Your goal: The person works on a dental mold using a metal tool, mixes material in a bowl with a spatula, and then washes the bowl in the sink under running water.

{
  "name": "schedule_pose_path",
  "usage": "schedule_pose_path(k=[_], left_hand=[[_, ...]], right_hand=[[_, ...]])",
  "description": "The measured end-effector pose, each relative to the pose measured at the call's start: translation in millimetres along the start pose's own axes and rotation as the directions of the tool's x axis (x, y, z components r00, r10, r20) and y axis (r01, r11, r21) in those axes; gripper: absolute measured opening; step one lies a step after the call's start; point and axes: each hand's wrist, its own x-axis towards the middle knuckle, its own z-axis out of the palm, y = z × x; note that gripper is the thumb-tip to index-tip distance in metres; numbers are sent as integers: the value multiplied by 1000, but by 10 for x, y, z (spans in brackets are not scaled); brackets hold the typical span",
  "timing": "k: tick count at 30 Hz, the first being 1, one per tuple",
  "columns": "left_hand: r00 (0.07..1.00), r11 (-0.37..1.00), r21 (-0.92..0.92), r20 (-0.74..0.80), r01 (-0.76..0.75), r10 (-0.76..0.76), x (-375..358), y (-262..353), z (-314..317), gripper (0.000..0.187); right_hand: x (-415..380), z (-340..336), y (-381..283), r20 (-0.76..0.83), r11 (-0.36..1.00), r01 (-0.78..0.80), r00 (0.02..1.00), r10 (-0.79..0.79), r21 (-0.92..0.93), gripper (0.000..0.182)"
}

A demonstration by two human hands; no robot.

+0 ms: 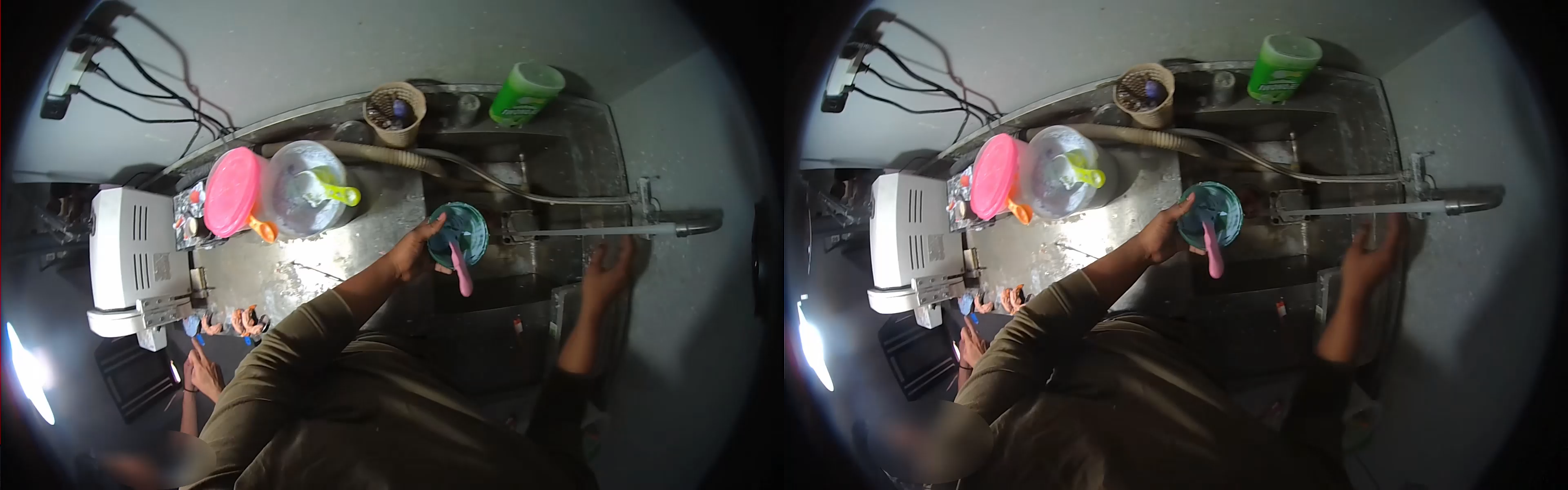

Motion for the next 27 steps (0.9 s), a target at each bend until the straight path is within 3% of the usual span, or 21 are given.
schedule_pose_path(k=[1,2,3,5,7,9,10,11,12,13,14,15,16,17,19,20,22,23,24,25,27], left_hand=[[1000,1000,12,12,-8,8,118,-33,52,68],[1000,1000,25,20,-16,16,225,-67,109,71],[1000,1000,27,22,-13,13,320,-131,161,71],[993,992,50,-9,-117,117,489,-253,257,69],[991,993,46,-73,-113,116,668,-423,189,73],[939,996,80,-339,-31,56,543,-323,516,75],[932,995,80,-354,-55,80,593,-362,482,75],[939,988,142,-326,-64,108,680,-436,373,75],[946,976,204,-297,-71,131,767,-514,250,75],[940,975,203,-308,-85,146,848,-605,125,75],[932,951,293,-308,-98,191,918,-709,2,73],[924,918,381,-303,-106,233,933,-783,-54,70],[919,982,174,-369,-77,137,888,-789,-12,64],[915,980,179,-375,-87,150,905,-835,-22,64],[879,914,368,-362,-172,311,1009,-904,-62,57],[838,907,407,-452,-112,306,1022,-878,-27,48],[844,922,334,-422,-196,332,1064,-905,-45,44],[854,925,264,-377,-272,359,1131,-932,-98,41],[903,952,263,-353,-155,244,1147,-908,-157,50],[897,950,259,-357,-171,259,1172,-939,-158,50],[804,939,294,-507,-179,312,987,-806,89,29]], right_hand=[[-118,130,-111,109,919,-161,985,130,360,43],[-179,266,-299,231,726,-320,947,224,609,40],[-225,377,-415,374,441,-457,888,266,773,36],[-331,566,-388,653,-95,-648,734,188,756,38],[-507,811,-375,663,-202,-636,740,113,745,37],[-622,1030,-548,717,-29,-786,548,431,618,32],[-701,1084,-548,755,351,-798,589,288,489,29],[-804,1136,-506,805,689,-642,576,145,336,28],[-902,1215,-473,811,691,-635,572,120,346,28],[-1017,1303,-419,767,973,-135,639,-60,188,30],[-1147,1408,-336,756,909,416,604,-255,-26,34],[-1290,1608,-111,756,906,422,597,-268,-13,34],[-1401,1878,188,885,966,248,430,-178,74,36],[-1431,2045,303,967,992,54,224,-122,113,39],[-1427,2038,18,811,944,-173,569,-137,281,40],[-1359,2077,28,860,978,-124,503,-85,169,38],[-1271,2141,35,926,999,10,375,43,-51,36],[-1260,2065,-29,926,999,24,375,27,-39,36],[-1257,1891,-105,933,997,-13,351,77,-77,44],[-1211,1895,-176,936,996,-21,339,93,-92,48],[-1175,1912,-256,938,993,-41,325,117,-110,53]])
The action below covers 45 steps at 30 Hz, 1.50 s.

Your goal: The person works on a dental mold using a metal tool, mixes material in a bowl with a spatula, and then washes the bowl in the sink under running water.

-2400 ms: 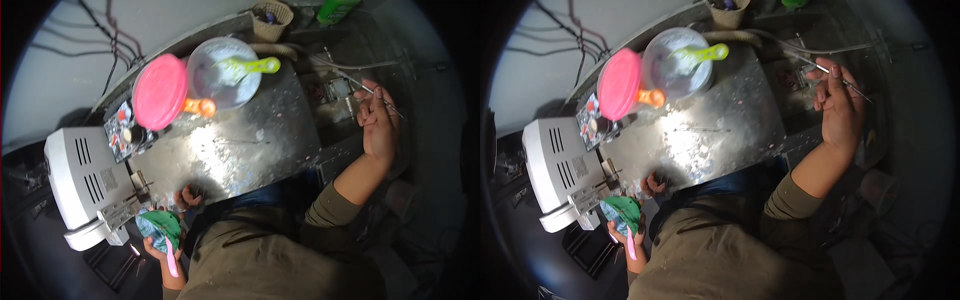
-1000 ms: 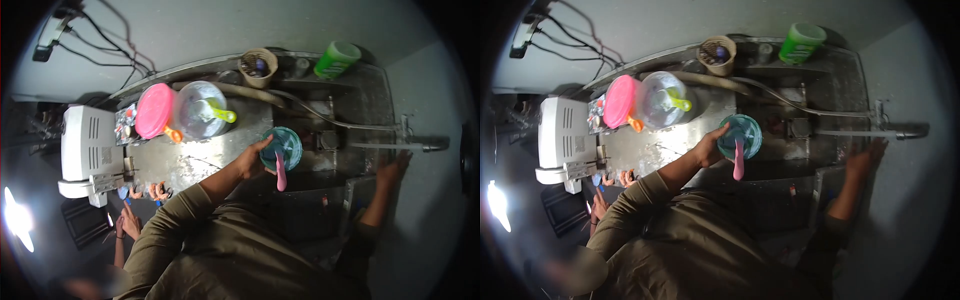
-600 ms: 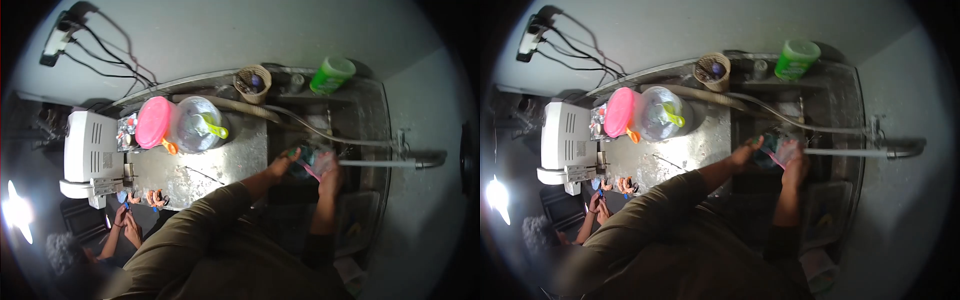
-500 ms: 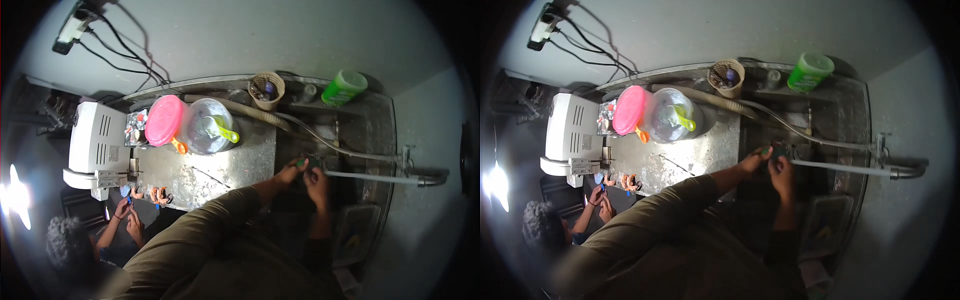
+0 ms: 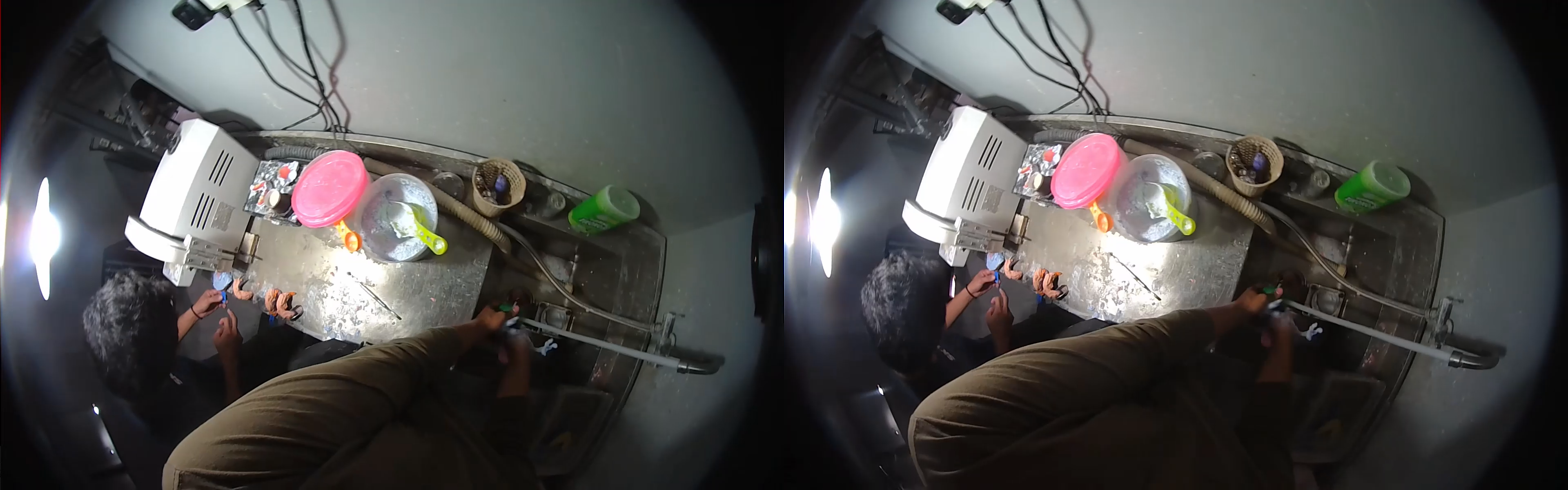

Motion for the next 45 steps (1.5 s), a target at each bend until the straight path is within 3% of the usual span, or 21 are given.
schedule_pose_path(k=[1,2,3,6,7,10,16,17,19,22,23,25,28,31,32,33,36,38,39,41,45], left_hand=[[888,903,-106,167,-416,428,717,-838,-1,26],[884,896,-112,153,-430,443,711,-883,-42,26],[835,694,465,320,-551,448,742,-893,-136,32],[964,773,582,219,-254,152,877,-1064,-114,39],[908,578,701,347,-419,237,875,-1054,-115,43],[926,387,847,375,-364,49,893,-858,-69,51],[880,228,861,394,-454,264,1028,-1170,-93,50],[839,404,736,459,-543,292,1017,-1175,-156,52],[788,544,577,516,-609,336,1061,-1133,-193,54],[848,718,453,299,-529,437,995,-1131,-150,50],[909,755,510,289,-412,301,997,-1123,-116,50],[963,897,382,230,-221,139,1006,-1087,-115,45],[931,745,557,216,-366,295,1037,-1058,-108,53],[858,752,414,239,-514,455,994,-1042,-120,50],[865,756,420,247,-502,438,903,-995,-153,50],[906,705,571,288,-422,309,800,-850,-175,51],[915,604,687,290,-403,281,824,-951,-124,34],[736,541,544,239,-641,633,827,-980,-110,39],[736,540,545,241,-642,632,806,-958,-104,39],[948,797,513,180,-318,262,791,-908,-125,43],[915,788,486,326,-377,237,829,-833,-233,47]], right_hand=[[-3,2,-22,1,1000,-4,1000,4,16,53],[20,18,-33,0,999,-3,1000,3,41,53],[51,50,-22,-1,996,1,1000,-1,85,54],[67,159,52,25,958,-7,1000,0,287,55],[65,188,73,44,918,-25,999,8,397,55],[82,273,191,98,786,-76,995,20,614,56],[84,361,270,155,618,-129,988,12,776,58],[78,363,294,158,606,-131,987,9,785,58],[91,381,299,172,568,-144,985,4,810,59],[116,393,310,189,537,-153,982,-13,830,60],[130,405,304,193,519,-159,981,-13,840,60],[166,402,295,199,501,-161,980,-24,850,60],[189,393,298,207,475,-163,978,-41,865,61],[183,393,292,212,445,-167,976,-53,880,62],[205,390,295,212,438,-164,975,-63,884,63],[202,418,323,215,428,-170,975,-60,888,63],[217,439,347,221,402,-177,973,-66,899,64],[235,441,339,223,394,-176,972,-76,902,65],[248,443,331,224,391,-176,971,-81,903,65],[266,423,319,223,383,-171,970,-94,908,66],[313,387,302,208,380,-148,971,-122,913,67]])
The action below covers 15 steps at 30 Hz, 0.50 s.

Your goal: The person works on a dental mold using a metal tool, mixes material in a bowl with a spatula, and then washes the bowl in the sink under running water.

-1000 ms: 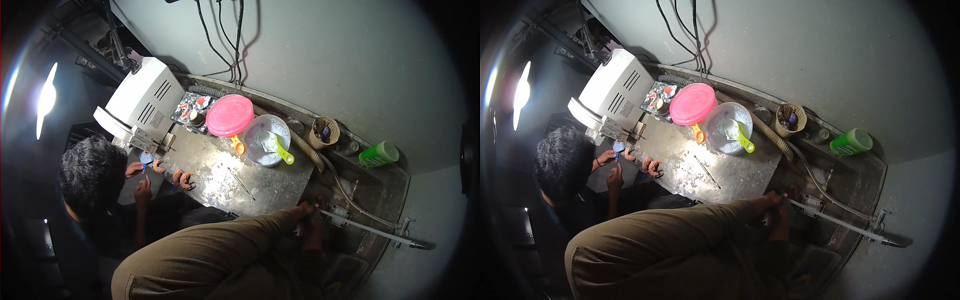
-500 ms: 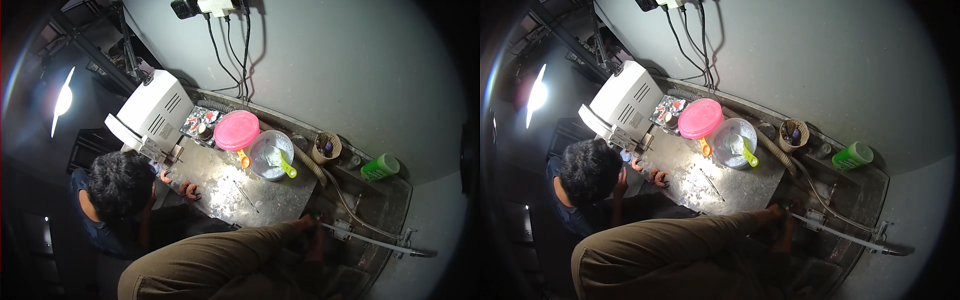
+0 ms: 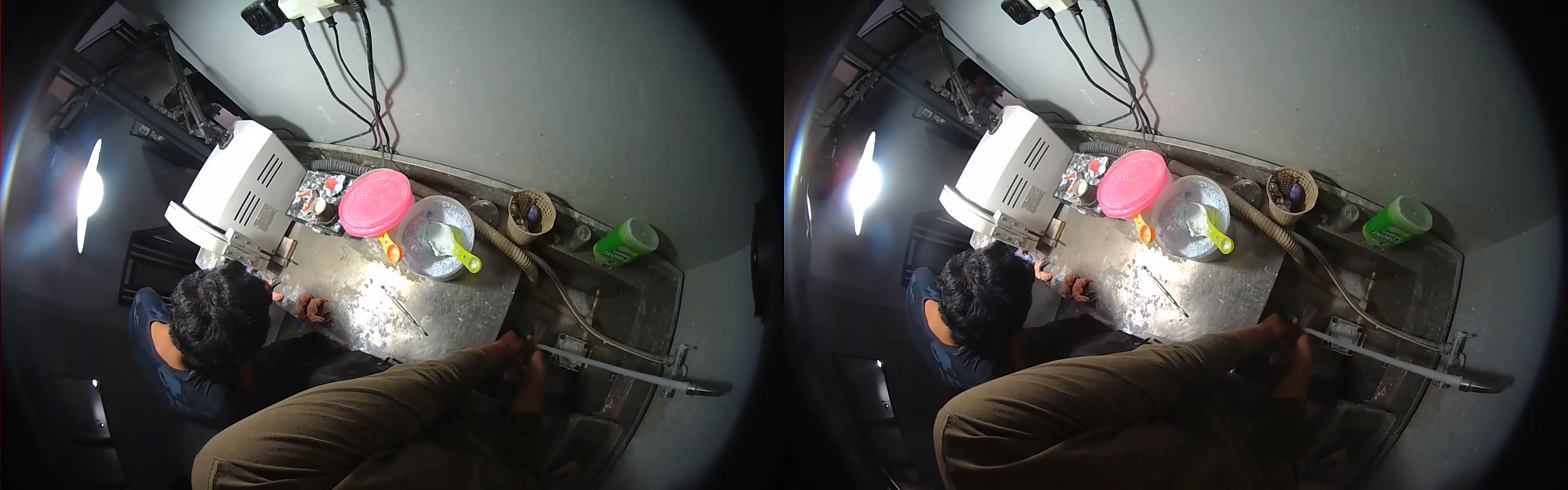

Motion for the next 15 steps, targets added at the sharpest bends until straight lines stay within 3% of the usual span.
schedule_pose_path(k=[3,5,6,8,9,10,12,15], left_hand=[[999,998,-49,1,-41,41,-31,58,11,48],[985,993,-108,-171,-53,34,-72,118,58,47],[984,993,-111,-174,-48,29,-108,152,56,47],[995,932,-361,-71,34,-64,-170,266,-1,46],[995,896,-438,-34,67,-91,-203,340,-37,45],[991,929,-354,-42,104,-127,-235,429,-79,45],[986,953,-268,-51,140,-159,-187,366,-52,44],[991,999,18,-130,31,-28,-59,211,47,43]], right_hand=[[-24,-8,-19,5,1000,14,1000,-14,7,68],[-48,-7,1,10,1000,19,1000,-19,5,68],[-46,4,10,9,1000,25,1000,-26,14,69],[-31,-22,42,-2,1000,10,1000,-10,8,70],[114,-127,159,31,995,-31,999,28,98,60],[269,-244,289,64,980,-77,996,66,184,52],[225,-209,252,42,987,-58,998,52,153,50],[176,-127,199,20,991,-28,999,26,127,48]])
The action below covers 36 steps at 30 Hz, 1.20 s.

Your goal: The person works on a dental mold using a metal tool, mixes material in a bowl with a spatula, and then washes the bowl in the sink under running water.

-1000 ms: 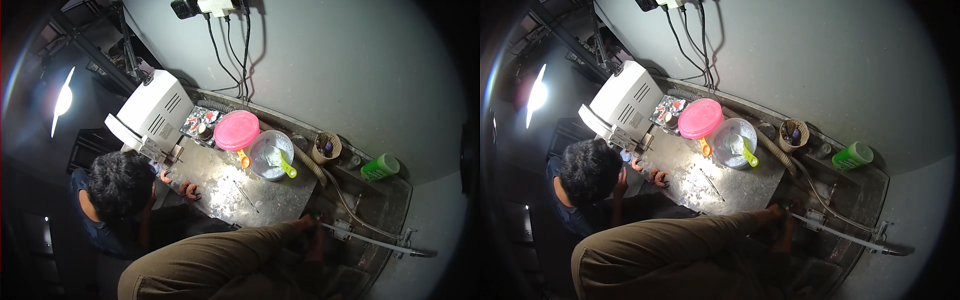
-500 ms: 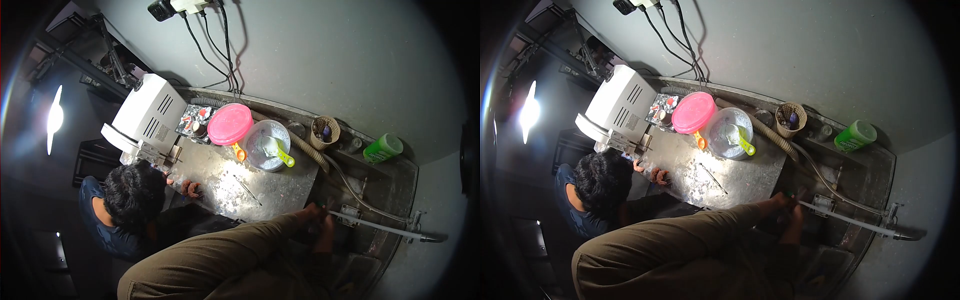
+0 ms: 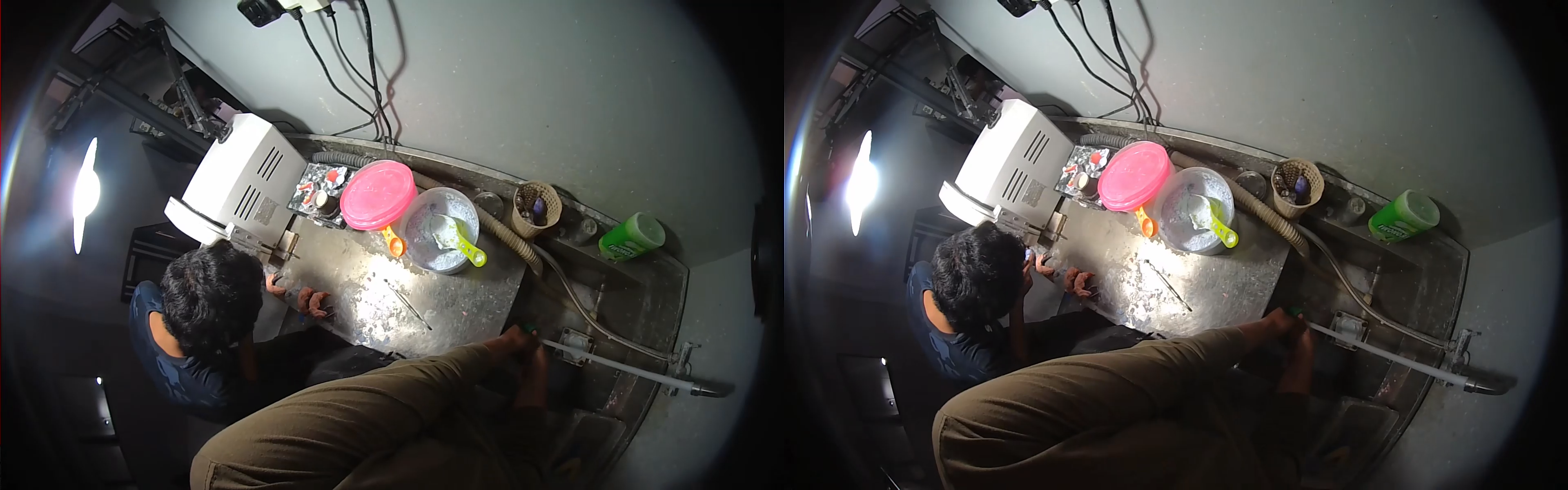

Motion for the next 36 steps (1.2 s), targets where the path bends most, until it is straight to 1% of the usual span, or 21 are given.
schedule_pose_path(k=[2,3,5,6,9,10,12,15,17,19,21,23,26,28,29,30,31,32,33,35,36], left_hand=[[996,990,118,-37,-79,84,51,-131,65,39],[996,990,118,-36,-78,83,95,-211,79,39],[976,982,108,168,-156,136,132,-251,33,35],[977,982,109,165,-153,133,95,-200,17,35],[975,942,301,205,-145,85,78,-263,32,29],[939,884,318,138,-344,316,102,-365,60,29],[845,779,351,75,-520,530,117,-496,142,28],[827,809,288,-90,-512,555,152,-578,205,22],[839,715,521,3,-466,544,134,-662,225,21],[850,558,711,107,-428,516,113,-759,250,20],[752,423,782,86,-457,653,59,-803,196,19],[706,382,728,195,-569,681,279,-1442,228,17],[667,277,721,330,-635,668,82,-1251,-204,25],[671,322,660,378,-678,638,43,-1150,-438,32],[808,591,554,353,-586,471,73,-1008,-514,36],[911,824,415,309,-386,272,91,-859,-592,40],[965,948,286,252,-142,69,103,-710,-672,45],[934,971,127,274,202,-230,37,-340,-643,45],[818,847,-15,270,532,-508,-35,44,-614,45],[805,789,-169,197,590,-560,-268,676,-493,46],[798,792,-134,218,595,-562,-236,641,-500,46]], right_hand=[[-36,45,-17,-4,1000,7,1000,-7,-7,47],[-50,60,-12,-5,1000,7,1000,-7,-8,46],[-61,84,1,-8,1000,10,1000,-10,-8,45],[-68,89,13,-11,1000,10,1000,-10,-8,45],[-96,113,67,-24,1000,4,1000,-4,-8,43],[-119,86,66,-34,1000,3,999,-3,-4,42],[-117,108,89,-37,1000,4,999,-4,0,41],[-133,92,113,-53,1000,11,999,-10,17,39],[-137,71,145,-58,999,23,998,-21,25,38],[-126,75,205,-62,998,38,997,-36,41,36],[-99,127,261,-50,996,71,996,-69,60,35],[-149,215,359,-66,990,113,992,-108,87,34],[-34,311,486,-104,967,219,973,-206,134,32],[24,304,551,-149,926,322,944,-296,198,31],[46,326,604,-169,888,379,923,-345,260,30],[78,360,641,-172,821,447,894,-413,355,29],[116,417,659,-182,733,510,856,-484,450,29],[167,467,661,-163,665,521,836,-523,535,28],[255,517,650,-93,630,480,834,-544,611,23],[363,590,568,-66,562,461,809,-584,687,18],[429,669,474,-110,764,539,836,-538,355,22]])
